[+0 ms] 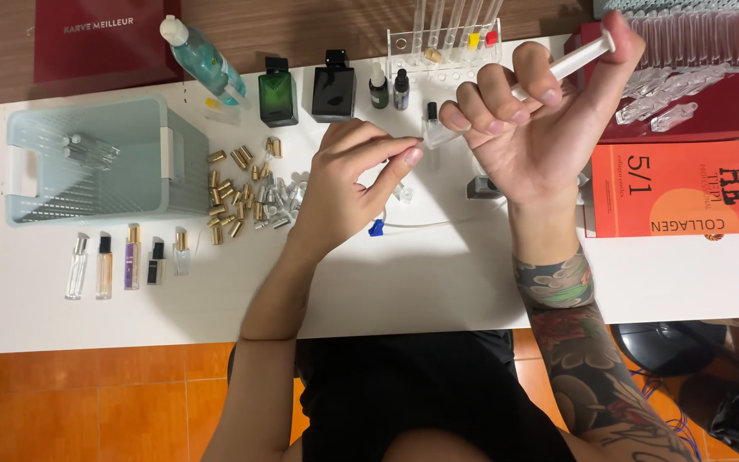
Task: The recorder is decanting fragrance from a larger container into smaller vials using a syringe and tubing.
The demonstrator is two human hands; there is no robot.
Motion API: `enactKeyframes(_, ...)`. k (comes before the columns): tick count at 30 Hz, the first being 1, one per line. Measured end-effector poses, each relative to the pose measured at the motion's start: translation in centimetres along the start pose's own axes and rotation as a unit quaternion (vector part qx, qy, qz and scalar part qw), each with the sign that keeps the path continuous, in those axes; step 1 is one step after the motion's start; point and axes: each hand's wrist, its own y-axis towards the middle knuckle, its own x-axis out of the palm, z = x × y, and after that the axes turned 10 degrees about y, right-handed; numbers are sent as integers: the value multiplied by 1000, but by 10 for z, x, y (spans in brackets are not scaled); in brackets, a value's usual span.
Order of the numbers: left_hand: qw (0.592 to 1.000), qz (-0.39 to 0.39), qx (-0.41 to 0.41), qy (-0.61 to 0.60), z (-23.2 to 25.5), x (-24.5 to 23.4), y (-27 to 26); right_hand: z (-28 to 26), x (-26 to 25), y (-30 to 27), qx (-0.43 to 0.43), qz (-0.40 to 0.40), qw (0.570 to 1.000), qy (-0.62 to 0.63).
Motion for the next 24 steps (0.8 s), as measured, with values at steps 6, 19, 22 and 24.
enactKeyframes(6,999,-24,-10,-20,-9,2,1,2,-5,3,-11,21,1000,-11)
enactKeyframes(19,985,-67,-39,-157,-20,7,-1,-10,-29,6,13,-36,997,-65)
enactKeyframes(22,968,-120,-86,-203,-25,6,-3,-22,-40,9,25,-68,994,-78)
enactKeyframes(24,940,-183,-85,-276,-36,6,-4,-35,-47,11,3,-134,983,-122)
